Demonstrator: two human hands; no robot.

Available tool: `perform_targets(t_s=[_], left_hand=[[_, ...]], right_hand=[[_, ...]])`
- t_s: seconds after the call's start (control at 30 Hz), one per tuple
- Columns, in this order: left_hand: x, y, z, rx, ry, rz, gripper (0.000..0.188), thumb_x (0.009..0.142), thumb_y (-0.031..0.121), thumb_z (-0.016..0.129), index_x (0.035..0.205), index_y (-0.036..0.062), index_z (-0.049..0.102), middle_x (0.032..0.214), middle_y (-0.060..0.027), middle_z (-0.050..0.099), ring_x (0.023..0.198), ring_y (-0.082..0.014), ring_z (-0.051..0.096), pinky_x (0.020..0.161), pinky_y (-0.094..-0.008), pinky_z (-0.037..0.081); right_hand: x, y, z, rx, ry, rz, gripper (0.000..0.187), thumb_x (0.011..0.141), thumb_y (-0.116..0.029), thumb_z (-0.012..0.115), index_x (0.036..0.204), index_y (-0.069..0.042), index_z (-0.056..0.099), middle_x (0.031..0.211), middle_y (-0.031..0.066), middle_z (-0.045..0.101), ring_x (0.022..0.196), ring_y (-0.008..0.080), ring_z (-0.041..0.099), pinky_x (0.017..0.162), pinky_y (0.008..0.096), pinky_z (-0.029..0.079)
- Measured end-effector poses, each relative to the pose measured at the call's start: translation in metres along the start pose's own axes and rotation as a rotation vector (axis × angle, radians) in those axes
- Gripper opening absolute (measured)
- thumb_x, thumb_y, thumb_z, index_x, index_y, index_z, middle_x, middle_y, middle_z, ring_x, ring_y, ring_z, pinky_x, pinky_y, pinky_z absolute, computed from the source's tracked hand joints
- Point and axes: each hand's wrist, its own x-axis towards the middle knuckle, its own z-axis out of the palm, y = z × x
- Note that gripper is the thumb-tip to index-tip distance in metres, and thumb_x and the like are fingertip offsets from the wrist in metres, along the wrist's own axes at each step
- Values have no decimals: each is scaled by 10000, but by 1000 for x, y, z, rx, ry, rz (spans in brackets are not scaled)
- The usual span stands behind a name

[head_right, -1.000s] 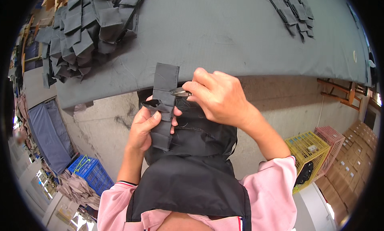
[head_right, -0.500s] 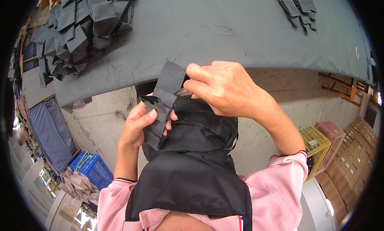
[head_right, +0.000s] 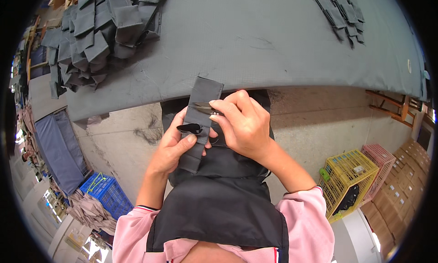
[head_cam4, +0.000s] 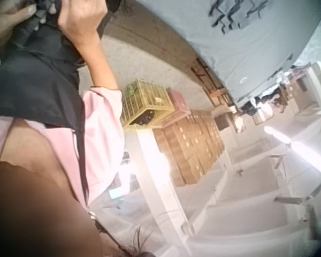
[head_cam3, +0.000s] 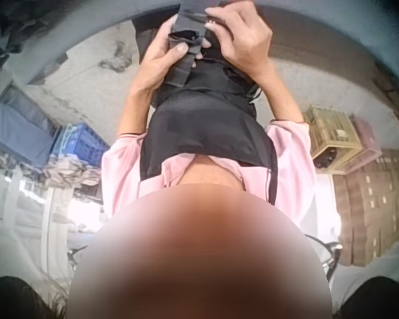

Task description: Trimming excess material and threads from small fabric components using snips.

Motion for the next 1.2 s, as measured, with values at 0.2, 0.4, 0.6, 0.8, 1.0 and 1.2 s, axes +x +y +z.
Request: perform_targets(t_s=[0.2,0.4,0.6,0.8,1.0,1.2], left_hand=[[0,3,6,32,63,17,606,943,151,517,1442,50,190,1152,-120,559,945,-165,590,718,-280,508],[-1,4,4,57,54,-1,600,940,168,526,1436,53,207,1140,-119,563,926,-159,586,714,-286,507],[-1,3,5,46,59,-33,598,936,190,536,1429,56,227,1134,-116,567,904,-150,582,715,-290,505],[-3,1,6,60,72,-40,627,935,190,541,1444,49,204,1151,-112,555,920,-152,583,723,-288,506],[-4,-6,10,118,142,27,642,932,164,543,1456,45,193,1180,-114,541,913,-157,593,723,-284,509],[-1,-3,5,2,84,25,657,935,194,552,1461,65,181,1185,-153,560,891,-189,629,735,-289,514]], right_hand=[[-8,0,8,-85,9,-44,329,650,29,727,962,-45,652,801,87,548,646,218,561,540,306,461],[-5,2,11,28,-11,-6,328,630,9,725,942,-35,633,780,78,543,582,207,564,485,303,452],[-5,1,12,48,-20,38,320,629,27,711,933,-36,636,777,76,544,558,196,571,464,302,454],[-8,-2,15,-30,6,-14,347,613,24,710,948,-32,639,759,73,542,560,191,573,469,295,459],[-8,-3,14,-124,28,-100,332,624,44,692,943,-26,638,744,79,527,572,201,574,493,282,466],[-8,-1,14,684,28,507,172,800,47,636,968,12,622,853,37,482,624,84,556,515,211,466]])
